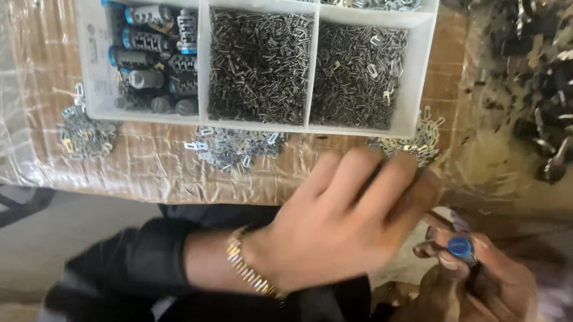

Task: The person picks small metal pins from a compartment organizer box and presses them into a padlock cylinder held in the other hand, assembling lock cores one at a time at a workbench covered with lock parts and keys.

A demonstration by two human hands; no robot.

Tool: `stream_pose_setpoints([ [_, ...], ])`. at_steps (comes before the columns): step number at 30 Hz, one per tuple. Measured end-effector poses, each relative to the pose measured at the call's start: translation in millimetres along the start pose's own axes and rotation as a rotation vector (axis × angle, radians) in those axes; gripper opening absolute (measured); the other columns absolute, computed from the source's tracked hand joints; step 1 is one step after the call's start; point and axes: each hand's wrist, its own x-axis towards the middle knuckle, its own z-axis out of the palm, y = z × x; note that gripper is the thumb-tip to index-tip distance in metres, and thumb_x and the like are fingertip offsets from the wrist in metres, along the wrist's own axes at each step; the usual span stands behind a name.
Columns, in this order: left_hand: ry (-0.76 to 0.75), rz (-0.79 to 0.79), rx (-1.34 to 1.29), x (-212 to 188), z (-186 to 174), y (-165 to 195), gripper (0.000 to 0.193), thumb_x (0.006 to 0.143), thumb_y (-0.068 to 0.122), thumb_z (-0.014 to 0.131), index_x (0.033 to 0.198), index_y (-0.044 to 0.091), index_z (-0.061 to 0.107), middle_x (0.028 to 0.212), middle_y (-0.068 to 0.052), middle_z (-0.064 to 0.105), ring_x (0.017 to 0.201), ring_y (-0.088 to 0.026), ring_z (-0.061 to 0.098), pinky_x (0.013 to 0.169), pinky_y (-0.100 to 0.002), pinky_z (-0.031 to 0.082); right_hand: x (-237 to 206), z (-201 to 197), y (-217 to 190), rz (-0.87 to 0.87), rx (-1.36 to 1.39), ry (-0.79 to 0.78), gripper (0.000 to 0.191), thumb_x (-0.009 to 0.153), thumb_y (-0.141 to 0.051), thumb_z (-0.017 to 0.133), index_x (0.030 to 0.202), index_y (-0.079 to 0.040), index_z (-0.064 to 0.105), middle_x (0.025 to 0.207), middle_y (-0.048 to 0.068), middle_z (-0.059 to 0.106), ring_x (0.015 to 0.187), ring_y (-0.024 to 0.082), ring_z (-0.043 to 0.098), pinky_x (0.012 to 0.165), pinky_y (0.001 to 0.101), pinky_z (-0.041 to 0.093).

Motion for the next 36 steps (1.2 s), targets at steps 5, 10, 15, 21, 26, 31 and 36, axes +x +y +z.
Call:
stream_pose_setpoints([
  [5,-0.067,-0.025,-0.272,-5,6,-5,0.016,0.089,0.009,0.078,0.097,0.002,0.067,0.097,-0.007,0.063,0.093,-0.023,0.065,0.077,-0.033,0.057,16,-31,34,0.342,0.485,-0.213,0.024,0.114,-0.006,0.06,0.118,0.017,0.054,0.117,0.024,0.07,0.099,0.023,0.067,0.097,0.0355,0.054],
  [10,0.219,-0.638,-1.38,-48,-43,-19,0.024,0.09,0.016,0.081,0.104,0.007,0.064,0.092,-0.003,0.066,0.08,-0.018,0.07,0.068,-0.029,0.06,74,55,-65,0.763,1.081,-0.731,0.036,0.1,-0.012,0.064,0.117,0.019,0.064,0.11,0.029,0.073,0.098,0.034,0.071,0.1,0.0495,0.057],
  [15,0.155,-0.612,-0.913,-115,-57,-33,0.022,0.097,0.015,0.08,0.1,0.004,0.061,0.091,-0.007,0.066,0.075,-0.016,0.065,0.067,-0.027,0.051,36,147,-116,-0.464,0.429,-0.366,0.023,0.098,-0.004,0.073,0.118,0.002,0.065,0.102,0.016,0.076,0.081,0.02,0.078,0.072,0.0253,0.065],
  [21,0.202,-0.551,-0.838,-99,-84,-42,0.022,0.093,0.011,0.079,0.092,0.004,0.058,0.086,-0.007,0.064,0.075,-0.019,0.061,0.066,-0.031,0.048,47,175,-178,-0.593,0.186,-0.617,0.016,0.089,0.0,0.07,0.105,0.004,0.069,0.091,0.017,0.076,0.079,0.022,0.077,0.07,0.0323,0.062],
  [26,-0.392,-0.144,-0.883,-39,-161,-71,0.008,0.101,0.014,0.069,0.096,0.01,0.064,0.09,-0.003,0.068,0.078,-0.017,0.068,0.067,-0.03,0.054,49,183,-232,-0.444,0.225,-0.746,0.031,0.082,-0.015,0.082,0.112,-0.017,0.073,0.096,0.003,0.08,0.095,0.015,0.08,0.079,0.0296,0.07],
  [31,0.081,-0.397,-0.199,-24,-164,-86,0.021,0.102,0.019,0.069,0.115,0.002,0.072,0.094,-0.008,0.072,0.07,-0.022,0.068,0.058,-0.032,0.055,81,172,-229,-0.41,0.341,-0.545,0.069,0.089,0.003,0.073,0.148,-0.01,0.04,0.128,0.016,0.068,0.099,0.013,0.075,0.074,0.0218,0.069],
  [36,-0.289,-0.401,0.343,-49,-135,-118,0.011,0.09,0.018,0.074,0.088,0.007,0.073,0.083,-0.007,0.07,0.084,-0.03,0.068,0.061,-0.04,0.055,111,159,-218,-0.616,-0.088,-0.445,0.052,0.084,-0.002,0.086,0.131,-0.004,0.064,0.112,0.012,0.078,0.09,0.013,0.078,0.07,0.0233,0.063],
])
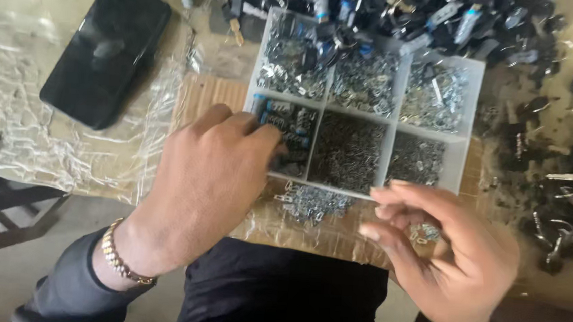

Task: The person picks small metal pins from a compartment organizer box and presses them into a padlock cylinder held in the other hand, assembling lock cores one at a time at a workbench covered with lock parts and keys.

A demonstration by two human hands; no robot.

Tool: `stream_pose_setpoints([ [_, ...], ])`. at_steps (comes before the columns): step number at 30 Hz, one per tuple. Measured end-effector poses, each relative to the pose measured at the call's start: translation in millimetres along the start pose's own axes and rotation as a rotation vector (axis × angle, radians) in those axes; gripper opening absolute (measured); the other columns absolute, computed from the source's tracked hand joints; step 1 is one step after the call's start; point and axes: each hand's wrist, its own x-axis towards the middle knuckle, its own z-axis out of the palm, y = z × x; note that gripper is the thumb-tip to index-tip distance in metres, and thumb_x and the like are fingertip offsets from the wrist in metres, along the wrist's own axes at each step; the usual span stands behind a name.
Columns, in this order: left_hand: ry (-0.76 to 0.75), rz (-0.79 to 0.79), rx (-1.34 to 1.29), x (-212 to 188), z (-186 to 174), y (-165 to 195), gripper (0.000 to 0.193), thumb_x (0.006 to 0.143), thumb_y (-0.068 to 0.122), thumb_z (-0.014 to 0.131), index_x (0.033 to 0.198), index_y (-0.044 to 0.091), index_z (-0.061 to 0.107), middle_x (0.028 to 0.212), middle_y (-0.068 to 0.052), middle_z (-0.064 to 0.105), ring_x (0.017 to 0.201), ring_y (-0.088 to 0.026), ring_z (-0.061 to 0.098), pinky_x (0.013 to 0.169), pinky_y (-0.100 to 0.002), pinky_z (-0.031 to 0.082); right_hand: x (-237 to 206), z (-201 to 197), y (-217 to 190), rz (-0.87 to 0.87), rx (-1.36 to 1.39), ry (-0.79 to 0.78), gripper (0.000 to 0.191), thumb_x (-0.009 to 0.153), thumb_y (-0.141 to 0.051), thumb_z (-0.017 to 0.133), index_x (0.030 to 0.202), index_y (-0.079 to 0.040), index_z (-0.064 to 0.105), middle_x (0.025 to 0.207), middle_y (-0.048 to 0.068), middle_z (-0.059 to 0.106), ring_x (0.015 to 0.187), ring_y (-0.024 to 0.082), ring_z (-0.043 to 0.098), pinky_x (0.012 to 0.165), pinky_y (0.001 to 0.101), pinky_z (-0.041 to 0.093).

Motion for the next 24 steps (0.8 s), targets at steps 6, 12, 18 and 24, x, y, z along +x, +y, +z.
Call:
stream_pose_setpoints([
  [6,0.302,0.003,-0.359,9,-25,24,0.011,0.092,0.009,0.076,0.102,0.008,0.075,0.1,-0.006,0.075,0.091,-0.023,0.071,0.075,-0.036,0.058,62,2,17,0.024,0.43,-0.169,0.036,0.094,0.001,0.067,0.129,0.004,0.06,0.114,0.016,0.074,0.1,0.018,0.077,0.084,0.0261,0.068],
  [12,0.356,0.254,-0.4,32,-9,59,0.018,0.084,0.006,0.076,0.101,0.002,0.074,0.102,-0.013,0.07,0.093,-0.029,0.063,0.08,-0.039,0.055,66,6,43,0.178,0.8,-0.087,0.017,0.113,0.0,0.059,0.125,0.01,0.067,0.108,0.021,0.076,0.082,0.018,0.072,0.072,0.0284,0.062],
  [18,0.191,0.163,-0.084,59,28,56,0.007,0.081,0.012,0.077,0.084,0.009,0.071,0.086,-0.004,0.066,0.095,-0.03,0.059,0.082,-0.041,0.051,66,1,51,0.355,0.853,0.053,0.024,0.113,-0.008,0.052,0.127,0.007,0.064,0.114,0.022,0.073,0.094,0.022,0.072,0.078,0.0311,0.064],
  [24,0.295,0.153,-0.358,62,30,55,0.007,0.091,0.011,0.077,0.093,0.007,0.072,0.092,-0.006,0.069,0.09,-0.029,0.057,0.082,-0.04,0.05,65,0,43,0.305,0.816,-0.025,0.022,0.113,0.0,0.056,0.13,0.01,0.064,0.115,0.025,0.069,0.1,0.021,0.068,0.09,0.033,0.061],
])
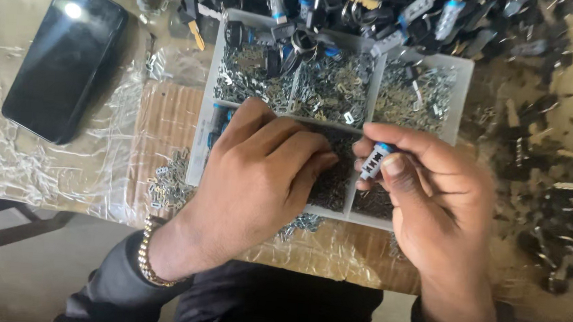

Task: The person picks small metal pins from a compartment organizer box and presses them into a padlock cylinder held in the other hand, assembling lock cores one at a time at a workbench covered with lock parts and keys.

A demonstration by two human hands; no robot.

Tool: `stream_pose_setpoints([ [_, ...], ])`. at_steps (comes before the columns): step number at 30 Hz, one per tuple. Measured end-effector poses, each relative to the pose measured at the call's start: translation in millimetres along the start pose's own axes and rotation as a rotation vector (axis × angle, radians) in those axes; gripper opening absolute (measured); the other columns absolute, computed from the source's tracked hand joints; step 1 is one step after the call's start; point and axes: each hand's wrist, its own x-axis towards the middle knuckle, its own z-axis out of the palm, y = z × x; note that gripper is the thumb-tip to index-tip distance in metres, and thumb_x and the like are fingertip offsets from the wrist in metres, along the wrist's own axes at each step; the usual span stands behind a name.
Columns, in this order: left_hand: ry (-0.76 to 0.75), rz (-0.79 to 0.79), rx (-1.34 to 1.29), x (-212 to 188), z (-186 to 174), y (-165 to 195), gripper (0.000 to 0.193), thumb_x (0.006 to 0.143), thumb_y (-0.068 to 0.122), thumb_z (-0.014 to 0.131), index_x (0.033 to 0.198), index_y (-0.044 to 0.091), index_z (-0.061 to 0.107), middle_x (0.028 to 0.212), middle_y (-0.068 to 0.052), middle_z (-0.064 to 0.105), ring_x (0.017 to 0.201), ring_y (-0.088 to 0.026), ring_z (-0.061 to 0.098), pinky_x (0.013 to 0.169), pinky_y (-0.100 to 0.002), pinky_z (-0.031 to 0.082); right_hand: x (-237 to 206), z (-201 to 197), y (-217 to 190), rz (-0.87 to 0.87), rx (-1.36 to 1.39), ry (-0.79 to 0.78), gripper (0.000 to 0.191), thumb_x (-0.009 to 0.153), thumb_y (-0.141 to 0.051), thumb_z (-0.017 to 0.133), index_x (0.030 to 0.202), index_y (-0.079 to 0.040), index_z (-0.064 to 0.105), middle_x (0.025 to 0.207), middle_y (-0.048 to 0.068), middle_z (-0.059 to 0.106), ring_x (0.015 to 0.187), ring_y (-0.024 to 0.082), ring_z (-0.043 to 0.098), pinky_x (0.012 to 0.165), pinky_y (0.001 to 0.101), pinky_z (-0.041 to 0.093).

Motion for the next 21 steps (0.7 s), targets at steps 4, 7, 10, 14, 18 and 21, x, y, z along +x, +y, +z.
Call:
stream_pose_setpoints([
  [4,0.004,-0.037,-0.027,1,3,-3,0.01,0.09,0.012,0.079,0.092,0.006,0.072,0.092,-0.006,0.069,0.09,-0.029,0.058,0.08,-0.039,0.049,4,7,-8,0.006,0.042,0.025,0.022,0.11,0.002,0.055,0.13,0.007,0.061,0.121,0.022,0.071,0.105,0.024,0.072,0.09,0.0348,0.065],
  [7,-0.073,-0.013,0.1,2,8,-3,0.013,0.087,0.015,0.082,0.089,0.008,0.071,0.089,-0.005,0.068,0.09,-0.03,0.057,0.081,-0.04,0.049,9,15,-14,-0.028,-0.04,0.029,0.025,0.103,0.008,0.058,0.127,0.008,0.062,0.124,0.022,0.069,0.105,0.023,0.071,0.089,0.0334,0.064],
  [10,-0.098,0.026,0.097,0,9,-3,0.013,0.088,0.012,0.083,0.095,0.006,0.072,0.091,-0.006,0.068,0.092,-0.03,0.058,0.084,-0.04,0.049,9,22,-20,-0.012,-0.19,0.068,0.034,0.091,0.015,0.065,0.124,0.008,0.06,0.125,0.021,0.064,0.108,0.022,0.069,0.089,0.0344,0.064],
  [14,-0.005,-0.051,-0.105,-2,7,-5,0.015,0.098,0.015,0.083,0.107,0.009,0.072,0.102,-0.002,0.07,0.098,-0.024,0.057,0.089,-0.034,0.049,8,23,-20,-0.038,-0.132,0.122,0.034,0.095,0.015,0.064,0.127,0.005,0.059,0.124,0.022,0.068,0.109,0.023,0.073,0.097,0.0364,0.067],
  [18,0.009,-0.062,-0.162,-2,3,-6,0.015,0.095,0.014,0.083,0.104,0.009,0.072,0.101,-0.001,0.071,0.093,-0.023,0.057,0.086,-0.035,0.047,5,19,-17,-0.087,-0.241,0.086,0.037,0.093,0.013,0.067,0.129,0.005,0.058,0.134,0.019,0.066,0.115,0.022,0.072,0.103,0.0339,0.066],
  [21,0.017,-0.072,-0.196,0,1,-5,0.015,0.093,0.013,0.084,0.102,0.009,0.073,0.099,-0.001,0.072,0.089,-0.021,0.057,0.081,-0.034,0.046,3,17,-15,-0.125,-0.238,0.087,0.037,0.095,0.012,0.072,0.129,0.005,0.06,0.128,0.019,0.067,0.11,0.02,0.073,0.095,0.0297,0.067],
])
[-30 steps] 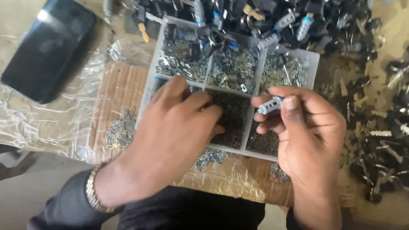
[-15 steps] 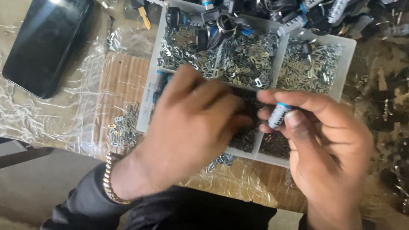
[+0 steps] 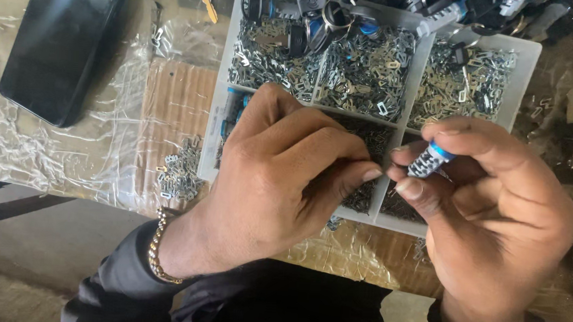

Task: The person picks small metal pins from a compartment organizer box and presses them into a padlock cylinder held in the other hand, assembling lock cores one at a time at a workbench covered with lock parts and keys.

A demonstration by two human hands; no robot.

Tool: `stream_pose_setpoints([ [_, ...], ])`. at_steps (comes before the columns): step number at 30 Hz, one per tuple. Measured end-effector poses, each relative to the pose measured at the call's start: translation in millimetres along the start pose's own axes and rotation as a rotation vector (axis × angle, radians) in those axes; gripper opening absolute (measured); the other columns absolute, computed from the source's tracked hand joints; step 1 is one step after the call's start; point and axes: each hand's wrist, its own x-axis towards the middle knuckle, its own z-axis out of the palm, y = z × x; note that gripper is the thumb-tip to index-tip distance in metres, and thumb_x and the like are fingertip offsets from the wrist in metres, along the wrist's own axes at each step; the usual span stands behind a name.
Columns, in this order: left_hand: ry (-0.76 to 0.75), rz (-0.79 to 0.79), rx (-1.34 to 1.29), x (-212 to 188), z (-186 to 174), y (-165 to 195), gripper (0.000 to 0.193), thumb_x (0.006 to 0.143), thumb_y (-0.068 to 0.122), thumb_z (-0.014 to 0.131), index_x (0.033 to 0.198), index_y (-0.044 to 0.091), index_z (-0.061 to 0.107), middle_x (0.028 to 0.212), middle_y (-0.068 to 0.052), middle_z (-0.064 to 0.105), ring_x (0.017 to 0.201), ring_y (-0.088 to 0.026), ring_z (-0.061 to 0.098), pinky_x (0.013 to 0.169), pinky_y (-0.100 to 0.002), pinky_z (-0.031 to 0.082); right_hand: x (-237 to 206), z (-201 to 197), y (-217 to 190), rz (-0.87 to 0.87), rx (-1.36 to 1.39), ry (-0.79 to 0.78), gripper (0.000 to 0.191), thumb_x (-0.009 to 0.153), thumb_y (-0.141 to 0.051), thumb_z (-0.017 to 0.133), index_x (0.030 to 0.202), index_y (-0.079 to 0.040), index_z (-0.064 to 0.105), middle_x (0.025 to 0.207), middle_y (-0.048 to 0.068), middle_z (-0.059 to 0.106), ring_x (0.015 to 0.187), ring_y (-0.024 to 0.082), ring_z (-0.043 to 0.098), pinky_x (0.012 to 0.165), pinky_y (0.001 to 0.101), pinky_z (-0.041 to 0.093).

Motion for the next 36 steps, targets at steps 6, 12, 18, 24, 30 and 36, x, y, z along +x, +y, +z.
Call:
stream_pose_setpoints([
  [6,0.02,-0.016,-0.089,3,-1,4,0.016,0.092,0.009,0.082,0.106,0.01,0.075,0.103,-0.004,0.073,0.091,-0.018,0.057,0.081,-0.033,0.044,-2,-3,3,-0.043,-0.145,-0.034,0.036,0.093,0.007,0.077,0.126,0.007,0.061,0.125,0.021,0.068,0.114,0.021,0.073,0.095,0.0277,0.067],
  [12,0.012,-0.063,-0.238,1,-2,6,0.015,0.093,0.009,0.083,0.106,0.01,0.075,0.102,-0.002,0.076,0.092,-0.014,0.066,0.083,-0.03,0.046,-2,-3,1,-0.072,-0.239,-0.046,0.032,0.092,0.008,0.075,0.121,0.007,0.062,0.125,0.023,0.066,0.108,0.022,0.074,0.088,0.0248,0.067],
  [18,0.048,-0.12,-0.374,0,0,7,0.019,0.094,0.003,0.08,0.11,0.01,0.075,0.103,0.0,0.077,0.084,-0.012,0.066,0.073,-0.024,0.055,2,-2,0,-0.036,-0.216,-0.029,0.029,0.086,0.011,0.072,0.112,0.006,0.06,0.12,0.021,0.064,0.105,0.023,0.075,0.085,0.0259,0.069],
  [24,0.09,-0.053,-0.229,-8,5,6,0.024,0.084,-0.001,0.081,0.104,0.009,0.073,0.096,0.002,0.075,0.081,-0.014,0.063,0.068,-0.025,0.053,-1,0,0,-0.094,-0.294,-0.043,0.027,0.089,0.013,0.075,0.112,0.005,0.063,0.122,0.021,0.064,0.101,0.021,0.074,0.086,0.0248,0.067],
  [30,0.128,0.031,-0.173,-4,8,5,0.02,0.083,-0.004,0.078,0.096,0.007,0.068,0.089,0.0,0.073,0.077,-0.014,0.061,0.068,-0.026,0.051,2,1,1,-0.191,-0.541,-0.059,0.022,0.085,0.013,0.079,0.104,0.006,0.069,0.112,0.023,0.071,0.087,0.021,0.074,0.071,0.025,0.06],
  [36,0.093,0.161,0.034,10,5,3,0.02,0.086,0.003,0.084,0.102,0.002,0.073,0.09,-0.002,0.07,0.082,-0.02,0.057,0.069,-0.033,0.048,10,7,-1,-0.177,-0.289,-0.066,0.029,0.088,0.011,0.073,0.113,0.005,0.061,0.116,0.022,0.068,0.103,0.022,0.074,0.081,0.0261,0.067],
])
